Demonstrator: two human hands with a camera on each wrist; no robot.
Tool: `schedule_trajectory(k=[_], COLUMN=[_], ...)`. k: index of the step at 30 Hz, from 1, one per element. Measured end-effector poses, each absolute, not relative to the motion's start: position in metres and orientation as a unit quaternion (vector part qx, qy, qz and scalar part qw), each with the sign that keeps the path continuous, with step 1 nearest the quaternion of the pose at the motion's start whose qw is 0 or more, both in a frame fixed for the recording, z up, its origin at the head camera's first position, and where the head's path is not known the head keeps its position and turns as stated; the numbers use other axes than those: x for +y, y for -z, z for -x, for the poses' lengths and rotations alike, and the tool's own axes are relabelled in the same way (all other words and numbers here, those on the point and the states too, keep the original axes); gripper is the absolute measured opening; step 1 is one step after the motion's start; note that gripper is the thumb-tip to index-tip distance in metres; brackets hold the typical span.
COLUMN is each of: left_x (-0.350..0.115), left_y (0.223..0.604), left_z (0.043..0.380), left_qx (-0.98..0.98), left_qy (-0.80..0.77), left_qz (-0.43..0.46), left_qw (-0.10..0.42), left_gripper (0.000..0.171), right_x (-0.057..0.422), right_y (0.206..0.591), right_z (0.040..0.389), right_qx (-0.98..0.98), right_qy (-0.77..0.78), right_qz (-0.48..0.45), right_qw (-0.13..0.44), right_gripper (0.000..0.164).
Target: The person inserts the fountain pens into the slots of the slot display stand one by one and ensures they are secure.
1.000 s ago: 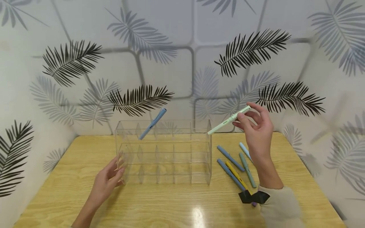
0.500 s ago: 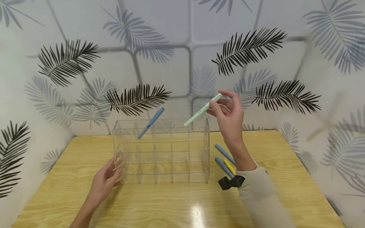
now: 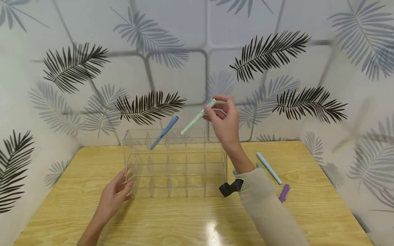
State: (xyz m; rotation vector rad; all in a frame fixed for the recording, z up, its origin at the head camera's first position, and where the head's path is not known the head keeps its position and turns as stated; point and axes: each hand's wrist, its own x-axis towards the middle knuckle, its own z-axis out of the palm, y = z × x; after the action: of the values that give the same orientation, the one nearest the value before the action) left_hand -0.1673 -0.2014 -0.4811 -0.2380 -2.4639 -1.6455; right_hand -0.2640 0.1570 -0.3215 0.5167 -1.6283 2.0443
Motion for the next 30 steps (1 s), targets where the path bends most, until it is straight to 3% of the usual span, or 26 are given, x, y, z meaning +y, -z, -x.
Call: schedule_trajectory(k=[14,30], left_x=[-0.201,-0.203], left_y=[0.481,0.481], left_z=[0.167,0.166], left_qx=[-0.83,-0.824], left_qy=[0.546,0.553], left_qz=[0.075,0.089], left_qw=[0.083,0.085], left_gripper=[0.052,0.051], right_x=[0.132,0.129], right_y=[0.331,0.332], right_z=[0.271,0.274], right_qx=[-0.677,-0.744], right_qy=[-0.7,-0.638], right_qz=[-0.172,-0.166], right_qw=[0.152,0.111], right_gripper=[0.032,0.023])
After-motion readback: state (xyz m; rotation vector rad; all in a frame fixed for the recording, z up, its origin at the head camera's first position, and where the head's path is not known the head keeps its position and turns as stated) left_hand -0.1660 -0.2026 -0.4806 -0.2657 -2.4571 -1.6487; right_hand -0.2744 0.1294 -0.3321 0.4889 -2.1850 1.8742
